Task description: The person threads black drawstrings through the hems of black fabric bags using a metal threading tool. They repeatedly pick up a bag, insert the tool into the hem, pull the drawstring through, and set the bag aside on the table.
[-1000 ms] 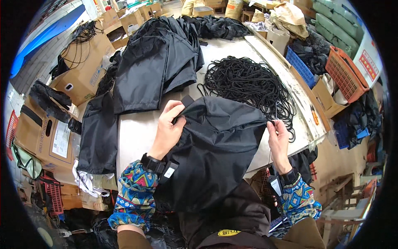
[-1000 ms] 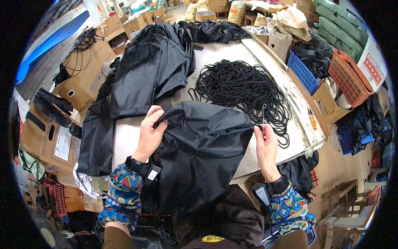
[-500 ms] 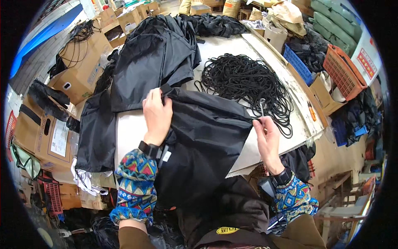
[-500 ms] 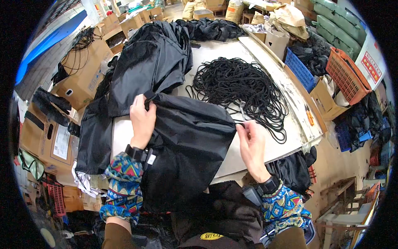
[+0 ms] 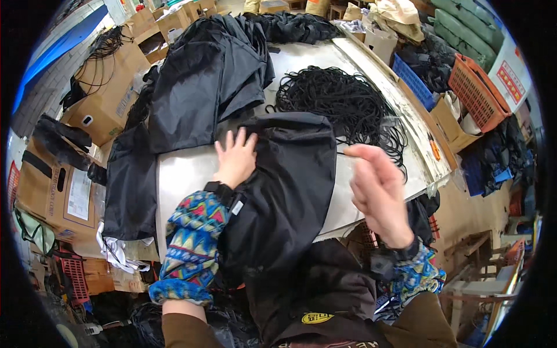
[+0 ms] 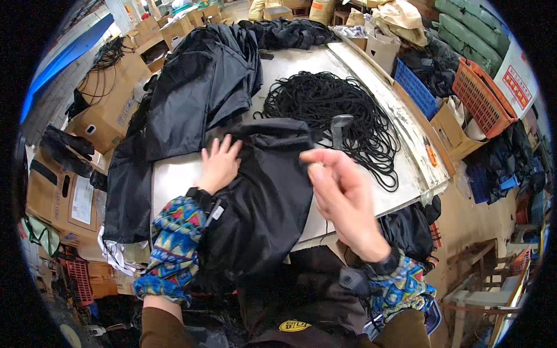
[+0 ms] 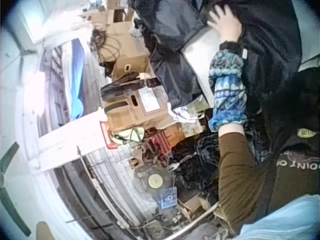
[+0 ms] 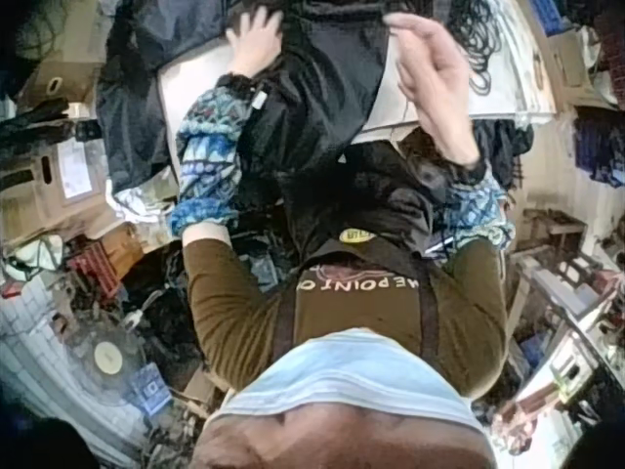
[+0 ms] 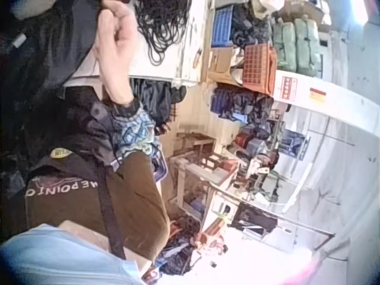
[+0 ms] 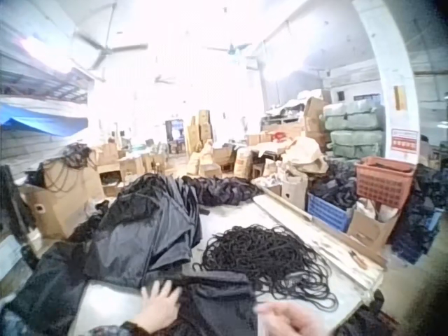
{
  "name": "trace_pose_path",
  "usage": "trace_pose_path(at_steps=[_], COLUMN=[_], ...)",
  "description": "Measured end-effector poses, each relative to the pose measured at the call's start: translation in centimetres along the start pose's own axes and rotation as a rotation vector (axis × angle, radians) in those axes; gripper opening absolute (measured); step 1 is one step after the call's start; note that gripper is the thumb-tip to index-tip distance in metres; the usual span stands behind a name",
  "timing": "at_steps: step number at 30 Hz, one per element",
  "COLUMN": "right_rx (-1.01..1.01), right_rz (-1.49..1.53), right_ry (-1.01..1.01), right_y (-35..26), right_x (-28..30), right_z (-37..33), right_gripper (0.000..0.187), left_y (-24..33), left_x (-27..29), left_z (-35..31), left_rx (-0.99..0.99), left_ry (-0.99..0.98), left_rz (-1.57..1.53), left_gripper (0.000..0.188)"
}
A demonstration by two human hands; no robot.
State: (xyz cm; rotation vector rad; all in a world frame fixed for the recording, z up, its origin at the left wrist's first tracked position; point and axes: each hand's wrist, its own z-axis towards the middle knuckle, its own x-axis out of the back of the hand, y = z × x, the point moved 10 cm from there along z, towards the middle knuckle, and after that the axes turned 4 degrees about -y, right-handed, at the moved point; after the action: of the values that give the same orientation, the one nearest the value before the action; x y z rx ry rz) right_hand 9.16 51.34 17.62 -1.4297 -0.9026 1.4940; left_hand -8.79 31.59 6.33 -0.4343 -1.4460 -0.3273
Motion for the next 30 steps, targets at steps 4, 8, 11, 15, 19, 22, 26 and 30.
trace_pose_path(at_steps=[4,8,11,15,19,22,26,30], right_rx=[0.158,0.36,0.413,0.509,0.46,0.156,-0.139,0.364], right_rz=[0.444,0.569,0.491,0.513,0.611,0.546,-0.743,-1.382], right_ry=[-0.618,-1.013,-0.89,-0.984,-1.001,-0.603,-0.49,-0.35], right_y=[-8.5,-13.0,-12.5,-12.8,-11.8,-5.9,4.3,7.6], right_x=[-6.1,-9.4,-9.8,-10.2,-9.4,-5.0,-5.3,-9.1], right_z=[-6.2,-10.9,-12.4,-12.5,-11.3,-9.3,-4.2,-3.9], right_gripper=[0.018,0.019,0.015,0.018,0.014,0.015,0.024,0.039], left_y=[-3.2,-5.3,-8.5,-6.4,-3.5,-10.4,-12.4,-9.8], left_x=[0.6,-1.7,6.5,10.2,9.0,6.1,-0.2,-0.5], left_z=[-2.2,-2.8,-2.6,-3.8,-9.5,-16.9,-19.3,-17.4], left_rx=[0.277,0.142,0.138,0.16,0.03,0.276,0.408,0.449], left_ry=[-0.048,0.054,0.429,0.264,0.115,0.22,0.211,0.14], left_rz=[-0.384,-0.602,-0.5,-0.217,-0.476,-0.965,-1.287,-0.991], left_gripper=[0.066,0.04,0.043,0.061,0.065,0.072,0.084,0.054])
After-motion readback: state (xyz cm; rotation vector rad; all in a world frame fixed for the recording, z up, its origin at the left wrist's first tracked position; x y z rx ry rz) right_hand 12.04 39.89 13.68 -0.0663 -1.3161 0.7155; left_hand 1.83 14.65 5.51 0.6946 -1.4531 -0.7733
